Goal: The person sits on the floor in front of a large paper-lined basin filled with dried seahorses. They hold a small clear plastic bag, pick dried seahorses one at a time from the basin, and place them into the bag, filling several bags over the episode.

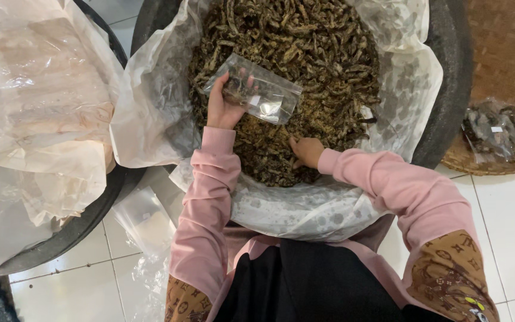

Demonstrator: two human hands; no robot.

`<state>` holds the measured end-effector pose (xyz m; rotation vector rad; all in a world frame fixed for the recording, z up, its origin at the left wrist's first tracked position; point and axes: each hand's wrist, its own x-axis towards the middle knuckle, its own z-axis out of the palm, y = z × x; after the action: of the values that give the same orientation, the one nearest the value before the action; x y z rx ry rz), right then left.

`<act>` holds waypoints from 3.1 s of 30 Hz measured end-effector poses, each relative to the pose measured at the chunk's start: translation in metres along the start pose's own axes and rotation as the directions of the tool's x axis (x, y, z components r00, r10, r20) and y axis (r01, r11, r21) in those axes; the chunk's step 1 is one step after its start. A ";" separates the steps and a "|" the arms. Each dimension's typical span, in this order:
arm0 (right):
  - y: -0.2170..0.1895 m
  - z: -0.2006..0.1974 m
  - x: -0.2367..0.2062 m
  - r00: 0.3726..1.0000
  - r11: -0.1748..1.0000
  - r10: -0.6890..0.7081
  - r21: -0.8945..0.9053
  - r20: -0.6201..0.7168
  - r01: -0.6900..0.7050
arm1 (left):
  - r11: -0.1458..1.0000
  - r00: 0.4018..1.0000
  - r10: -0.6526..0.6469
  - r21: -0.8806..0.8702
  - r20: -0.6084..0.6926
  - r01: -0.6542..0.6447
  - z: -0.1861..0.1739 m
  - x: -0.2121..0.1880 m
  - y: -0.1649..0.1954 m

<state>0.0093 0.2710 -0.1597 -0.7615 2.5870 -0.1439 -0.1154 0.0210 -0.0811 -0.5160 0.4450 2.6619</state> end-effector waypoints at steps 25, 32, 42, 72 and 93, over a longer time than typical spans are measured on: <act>0.000 0.004 0.009 0.970 0.972 -0.175 0.185 0.171 0.143 | 0.993 0.981 0.067 -0.110 0.183 -0.047 0.040 -0.029 0.001; 0.002 0.017 0.018 0.967 0.919 -0.094 0.395 0.238 -0.009 | 0.966 0.946 0.076 -0.258 0.315 0.008 0.063 -0.045 -0.002; -0.020 0.003 0.000 0.985 0.925 -0.020 0.376 0.173 -0.047 | 0.982 0.919 0.145 -0.164 0.366 -0.090 0.083 -0.058 -0.005; 0.017 -0.096 -0.024 1.000 0.814 0.017 0.580 0.023 -0.027 | 0.986 0.911 0.159 -0.116 0.381 -0.123 0.067 -0.044 -0.002; -0.026 -0.255 -0.095 0.876 0.901 0.149 0.427 -0.459 0.071 | 0.980 0.886 0.137 0.070 0.442 -0.187 0.079 -0.048 -0.011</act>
<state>-0.0174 0.2944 0.1112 -0.5489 2.8561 -0.9811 -0.0920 0.0453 0.0056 0.1651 0.5108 2.7768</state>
